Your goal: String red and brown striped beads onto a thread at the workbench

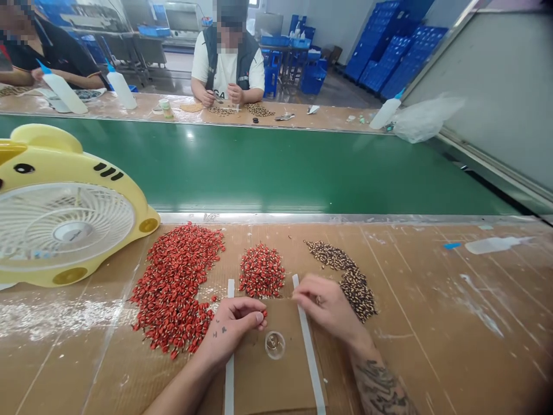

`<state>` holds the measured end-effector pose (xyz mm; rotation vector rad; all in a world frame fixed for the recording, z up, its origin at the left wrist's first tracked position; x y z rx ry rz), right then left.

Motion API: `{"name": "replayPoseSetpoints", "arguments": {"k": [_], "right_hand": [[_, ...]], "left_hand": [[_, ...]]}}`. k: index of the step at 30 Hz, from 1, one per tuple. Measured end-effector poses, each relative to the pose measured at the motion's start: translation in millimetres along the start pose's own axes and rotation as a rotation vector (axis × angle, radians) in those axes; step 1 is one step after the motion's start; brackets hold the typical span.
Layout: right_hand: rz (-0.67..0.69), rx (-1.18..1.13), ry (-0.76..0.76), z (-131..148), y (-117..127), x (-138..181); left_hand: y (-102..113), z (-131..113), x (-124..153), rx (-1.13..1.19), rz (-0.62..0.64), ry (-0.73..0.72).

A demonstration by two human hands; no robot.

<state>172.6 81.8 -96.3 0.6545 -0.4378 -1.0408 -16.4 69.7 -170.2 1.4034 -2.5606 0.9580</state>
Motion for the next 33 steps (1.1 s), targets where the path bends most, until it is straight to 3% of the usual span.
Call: {"name": "replayPoseSetpoints", "arguments": {"k": [3, 5, 10, 21, 33], "right_hand": [[-0.280, 0.140, -0.226, -42.3, 40.1, 17.9], [-0.366, 0.215, -0.324, -66.3, 55.0, 27.8], [-0.315, 0.293, -0.437, -95.1, 54.0, 26.4], [-0.291, 0.345, -0.449, -91.2, 44.8, 18.8], [-0.387, 0.137, -0.310, -71.4, 37.8, 12.6]], "left_hand": [[1.4, 1.1, -0.3, -0.003, 0.000, 0.002], [1.5, 1.9, -0.7, -0.006, 0.003, 0.004], [2.3, 1.4, -0.8, -0.023, -0.001, 0.001], [-1.3, -2.7, 2.2, -0.013, 0.036, -0.031], [-4.6, -11.1, 1.4, 0.027, 0.032, -0.052]]}}
Point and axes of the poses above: each hand's wrist, its own x-axis away from the middle knuckle, its own y-axis out of the back of the hand, z = x × y, the point moved 8 cm from there along -x, towards the middle knuckle, and after that the axes turned 13 degrees about z, right-handed, at the moved point
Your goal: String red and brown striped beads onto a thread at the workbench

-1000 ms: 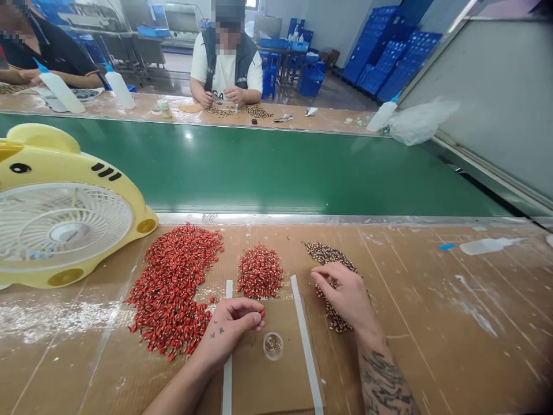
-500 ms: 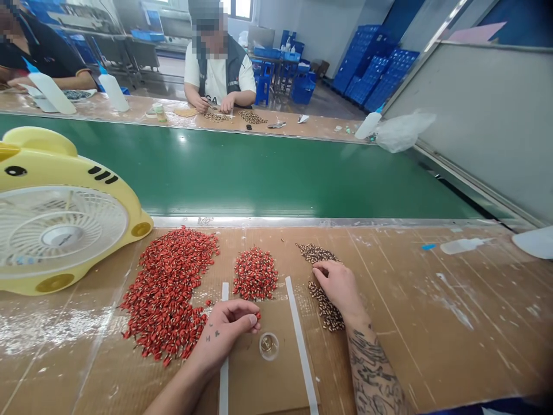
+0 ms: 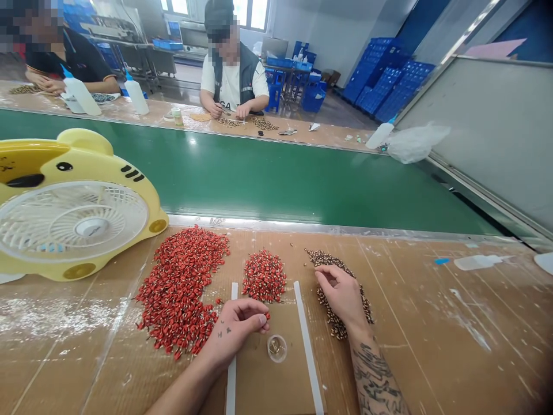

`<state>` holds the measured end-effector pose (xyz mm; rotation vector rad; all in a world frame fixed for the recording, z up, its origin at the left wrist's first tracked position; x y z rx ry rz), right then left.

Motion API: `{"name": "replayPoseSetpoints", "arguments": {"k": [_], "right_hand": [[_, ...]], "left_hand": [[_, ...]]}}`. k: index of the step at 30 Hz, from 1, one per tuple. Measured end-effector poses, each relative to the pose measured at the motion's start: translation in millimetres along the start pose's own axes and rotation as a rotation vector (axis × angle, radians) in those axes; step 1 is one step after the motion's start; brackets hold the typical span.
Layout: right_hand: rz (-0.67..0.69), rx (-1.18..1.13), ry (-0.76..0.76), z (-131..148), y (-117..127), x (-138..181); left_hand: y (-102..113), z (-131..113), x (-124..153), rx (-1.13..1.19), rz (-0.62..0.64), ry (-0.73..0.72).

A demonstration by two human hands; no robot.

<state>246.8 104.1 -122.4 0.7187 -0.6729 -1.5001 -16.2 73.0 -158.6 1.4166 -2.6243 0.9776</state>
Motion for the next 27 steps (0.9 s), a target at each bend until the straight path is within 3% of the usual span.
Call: {"name": "replayPoseSetpoints", "arguments": {"k": [10, 18, 24, 27], "right_hand": [[0.179, 0.213, -0.001, 10.4, -10.7, -28.5], [0.176, 0.276, 0.025, 22.0, -17.6, -40.5], [0.162, 0.102, 0.047, 48.9, -26.2, -6.3], [0.173, -0.256, 0.095, 70.5, -39.0, 19.5]], "left_hand": [[2.3, 3.7, -2.2, -0.001, 0.017, -0.004], [3.2, -4.4, 0.7, 0.026, 0.019, -0.051], [9.0, -10.6, 2.2, -0.080, -0.058, -0.129], [6.3, -19.9, 5.5, -0.143, -0.071, -0.214]]}}
Point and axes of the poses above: each hand's wrist, its own x-axis away from the middle knuckle, its own y-axis out of the back of the hand, z = x × y, the point moved 8 cm from there along -x, towards the middle knuckle, and after that the axes turned 13 degrees about z, right-handed, at the moved point
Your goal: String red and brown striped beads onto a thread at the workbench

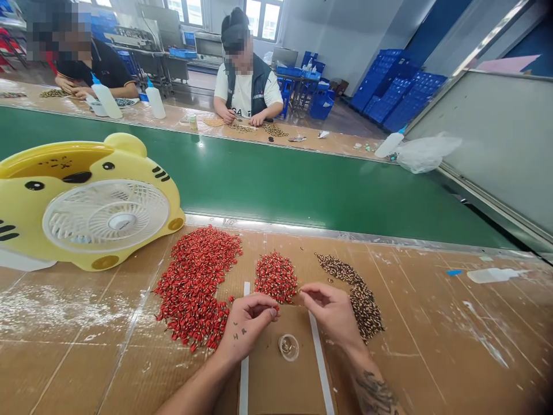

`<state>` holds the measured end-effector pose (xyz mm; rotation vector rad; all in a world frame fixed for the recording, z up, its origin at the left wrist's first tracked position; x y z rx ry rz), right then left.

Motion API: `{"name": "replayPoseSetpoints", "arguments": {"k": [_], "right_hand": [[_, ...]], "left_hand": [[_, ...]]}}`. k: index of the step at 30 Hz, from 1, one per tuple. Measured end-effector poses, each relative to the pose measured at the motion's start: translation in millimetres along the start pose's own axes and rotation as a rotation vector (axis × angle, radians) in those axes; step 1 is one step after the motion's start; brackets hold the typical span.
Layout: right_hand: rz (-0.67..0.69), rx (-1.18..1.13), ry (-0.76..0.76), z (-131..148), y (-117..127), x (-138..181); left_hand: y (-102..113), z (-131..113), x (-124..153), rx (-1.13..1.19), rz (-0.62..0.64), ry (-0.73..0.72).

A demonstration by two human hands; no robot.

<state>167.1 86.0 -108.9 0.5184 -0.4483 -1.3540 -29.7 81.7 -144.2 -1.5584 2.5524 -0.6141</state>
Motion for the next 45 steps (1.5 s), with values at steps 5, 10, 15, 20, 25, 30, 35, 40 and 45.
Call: {"name": "replayPoseSetpoints", "arguments": {"k": [5, 10, 15, 20, 25, 30, 35, 40, 45], "right_hand": [[0.033, -0.254, 0.090, 28.2, -25.3, 14.1], [0.101, -0.389, 0.088, 36.0, -37.1, 14.1], [0.116, -0.431, 0.068, 37.8, -43.5, 13.0], [0.075, -0.450, 0.048, 36.8, -44.3, 11.3], [0.071, -0.449, 0.020, 33.5, -46.3, 12.6], [0.127, -0.419, -0.012, 33.1, -47.0, 13.7], [0.192, -0.471, -0.043, 29.8, -44.7, 12.9], [0.293, -0.433, -0.042, 29.6, -43.3, 11.1], [0.338, -0.412, -0.053, 31.2, -43.6, 10.0]], "left_hand": [[-2.1, -12.4, 4.3, -0.114, 0.007, -0.123], [-7.2, -34.0, 14.3, -0.452, 0.014, -0.405], [-7.9, -38.6, 18.7, -0.544, 0.010, -0.493], [-7.4, -37.9, 18.1, -0.585, 0.000, -0.481], [-9.8, -41.0, 19.6, -0.628, 0.007, -0.517], [-7.3, -42.1, 20.1, -0.617, 0.004, -0.518], [-8.2, -44.6, 19.3, -0.528, 0.051, -0.496], [-6.4, -33.9, 14.4, -0.505, 0.053, -0.368], [-6.0, -26.3, 13.2, -0.479, 0.058, -0.313]]}}
Point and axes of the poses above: each hand's wrist, its own x-axis away from the middle knuckle, its own y-axis out of the back of the hand, z = x × y, the point moved 8 cm from there along -x, towards the middle knuckle, and after that the axes turned 13 degrees about z, right-handed, at the moved point
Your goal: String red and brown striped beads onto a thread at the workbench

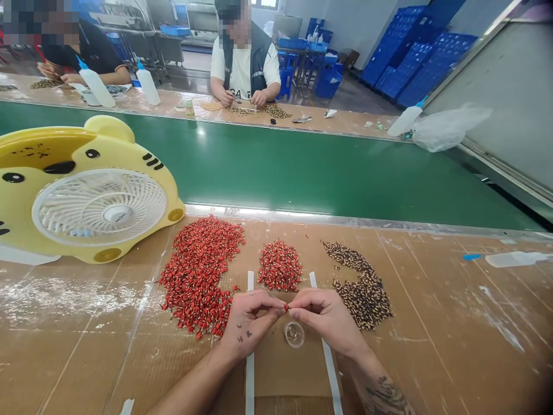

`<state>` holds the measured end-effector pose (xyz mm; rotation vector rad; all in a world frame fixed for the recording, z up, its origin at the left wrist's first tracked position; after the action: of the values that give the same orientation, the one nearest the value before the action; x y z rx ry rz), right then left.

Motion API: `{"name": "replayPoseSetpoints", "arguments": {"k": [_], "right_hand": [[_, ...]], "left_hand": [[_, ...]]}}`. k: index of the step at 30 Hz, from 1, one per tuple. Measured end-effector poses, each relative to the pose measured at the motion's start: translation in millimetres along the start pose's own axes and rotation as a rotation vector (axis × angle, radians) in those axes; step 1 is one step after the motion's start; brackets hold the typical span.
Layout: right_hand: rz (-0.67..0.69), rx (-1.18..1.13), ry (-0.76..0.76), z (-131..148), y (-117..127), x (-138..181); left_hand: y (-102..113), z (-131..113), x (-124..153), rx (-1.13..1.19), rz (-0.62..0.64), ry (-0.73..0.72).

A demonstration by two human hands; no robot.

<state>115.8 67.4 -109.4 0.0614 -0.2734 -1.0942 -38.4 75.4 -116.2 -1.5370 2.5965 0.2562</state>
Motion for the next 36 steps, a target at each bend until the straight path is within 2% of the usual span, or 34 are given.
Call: {"name": "replayPoseSetpoints", "arguments": {"k": [9, 15, 19, 23, 27, 31, 36], "right_hand": [[0.014, -0.019, -0.016, -2.0, -1.0, -5.2], [-0.063, -0.018, 0.022, -10.0, 0.0, -14.4], [-0.149, 0.046, 0.051, -15.4, 15.4, -9.2], [-0.249, 0.266, 0.118, -10.5, 33.8, 1.3], [-0.182, 0.355, 0.174, -3.1, 29.9, 0.9], [-0.173, 0.361, 0.214, 2.1, 27.6, 1.1], [-0.193, 0.360, 0.211, -1.2, 30.4, 1.2]], "left_hand": [[2.0, 0.4, -1.0, -0.066, -0.002, 0.026], [7.6, 4.8, -9.0, -0.133, -0.022, 0.115], [19.2, 5.2, -16.1, -0.283, -0.041, 0.183], [29.1, 4.9, -27.3, -0.469, -0.006, 0.216], [36.5, 5.3, -42.8, -0.636, 0.006, 0.242], [39.3, 14.8, -53.3, -0.638, 0.029, 0.299], [49.7, 5.1, -46.5, -0.744, 0.029, 0.280]]}}
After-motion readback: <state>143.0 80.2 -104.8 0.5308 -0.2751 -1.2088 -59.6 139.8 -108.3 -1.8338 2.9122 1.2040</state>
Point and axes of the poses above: each hand's wrist, its own x-axis away from the middle knuckle, its own y-axis out of the back of the hand, z = x × y, the point moved 8 cm from there along -x, towards the middle knuckle, and after that the axes turned 13 degrees about z, right-handed, at the moved point
